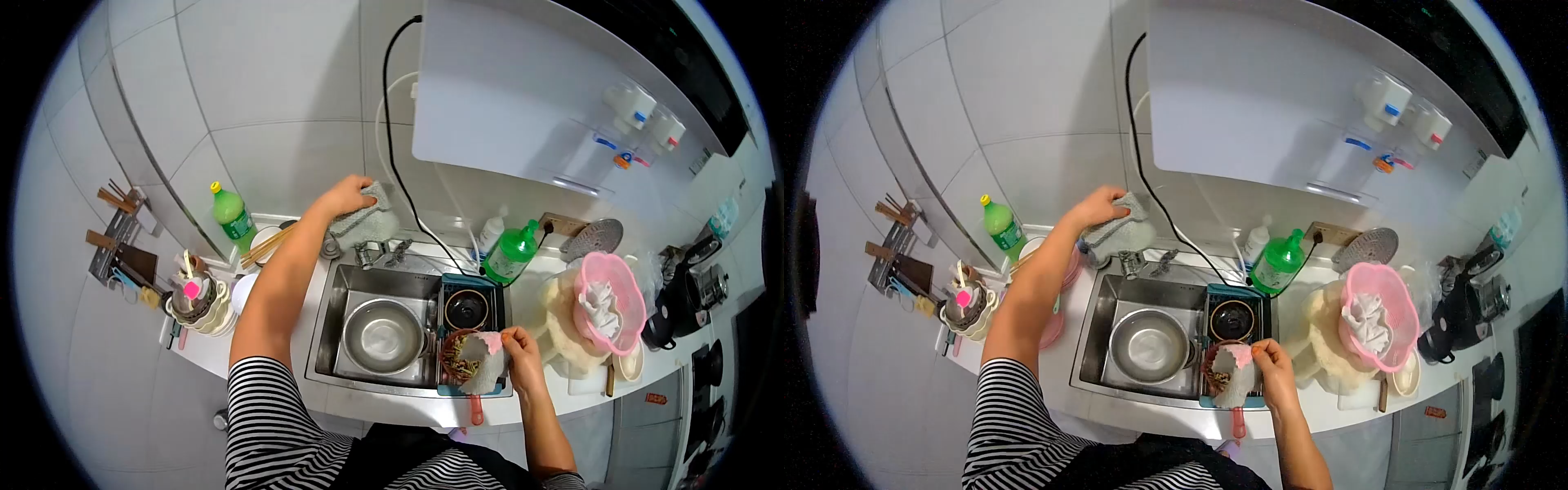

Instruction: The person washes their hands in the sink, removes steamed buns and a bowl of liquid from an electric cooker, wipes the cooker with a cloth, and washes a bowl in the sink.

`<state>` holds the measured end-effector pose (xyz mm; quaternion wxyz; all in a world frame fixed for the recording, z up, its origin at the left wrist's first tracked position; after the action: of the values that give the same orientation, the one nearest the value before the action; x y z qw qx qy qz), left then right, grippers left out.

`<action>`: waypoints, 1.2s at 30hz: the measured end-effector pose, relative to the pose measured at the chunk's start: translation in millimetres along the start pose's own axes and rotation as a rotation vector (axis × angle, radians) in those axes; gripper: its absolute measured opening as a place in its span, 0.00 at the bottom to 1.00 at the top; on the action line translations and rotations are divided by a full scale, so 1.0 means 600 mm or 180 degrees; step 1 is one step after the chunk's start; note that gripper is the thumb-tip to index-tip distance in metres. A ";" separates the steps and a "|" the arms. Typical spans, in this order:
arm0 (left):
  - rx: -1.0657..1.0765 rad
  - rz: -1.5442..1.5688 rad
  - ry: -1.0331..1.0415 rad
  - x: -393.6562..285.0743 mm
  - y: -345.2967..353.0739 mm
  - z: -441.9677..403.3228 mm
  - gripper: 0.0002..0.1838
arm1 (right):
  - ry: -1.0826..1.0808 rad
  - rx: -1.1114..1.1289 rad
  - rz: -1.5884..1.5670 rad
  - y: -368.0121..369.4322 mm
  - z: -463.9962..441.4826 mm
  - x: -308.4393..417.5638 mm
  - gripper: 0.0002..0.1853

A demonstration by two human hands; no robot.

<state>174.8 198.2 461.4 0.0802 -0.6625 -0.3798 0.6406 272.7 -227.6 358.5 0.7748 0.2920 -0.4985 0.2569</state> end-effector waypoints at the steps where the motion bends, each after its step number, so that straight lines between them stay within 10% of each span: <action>1: -0.0073 -0.0630 0.0041 0.007 -0.007 -0.004 0.17 | -0.0065 -0.0042 0.0083 -0.009 0.005 -0.004 0.05; 6: -0.1254 -0.1741 0.0647 0.058 -0.031 -0.020 0.26 | -0.0012 -0.0090 -0.0190 -0.012 0.050 0.012 0.04; 8: -0.0970 -0.1206 -0.0545 0.055 -0.035 -0.002 0.32 | -0.0048 -0.0156 -0.0268 -0.017 0.061 0.016 0.04; 12: -0.1276 -0.0842 -0.0396 0.128 -0.051 -0.006 0.41 | -0.0214 -0.0242 -0.0488 -0.027 0.080 0.026 0.05; 18: -0.2131 0.0005 0.0358 -0.065 0.011 0.149 0.21 | -0.0087 -0.0227 -0.1373 -0.061 0.102 0.015 0.06; 22: -0.0272 0.1132 0.0863 -0.274 0.285 0.236 0.05 | 0.0195 -0.0059 -0.1417 -0.079 0.126 -0.005 0.06; 25: 0.0440 0.1309 0.1065 -0.404 0.468 0.282 0.20 | 0.0054 -0.0002 -0.1251 -0.100 0.160 -0.007 0.06; 29: 0.1676 0.2647 -0.0143 -0.398 0.682 0.302 0.14 | -0.0448 -0.0503 -0.1122 -0.221 0.257 0.018 0.07; 36: 0.2060 0.2726 0.0127 -0.621 0.915 0.334 0.08 | -0.0715 -0.1041 -0.0072 -0.461 0.493 -0.032 0.19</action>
<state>253.2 -487.4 395.8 0.0189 -0.7116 0.1429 0.6876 272.1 -632.3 384.6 0.7543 0.1946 -0.6135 0.1295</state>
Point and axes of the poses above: each hand's wrist, its own z-axis away from the middle knuckle, its own y-axis out of the palm, x = y × z, the point moved 8 cm from there along -z, towards the middle knuckle, and after that the axes turned 10 degrees about y, right-handed, at the moved point
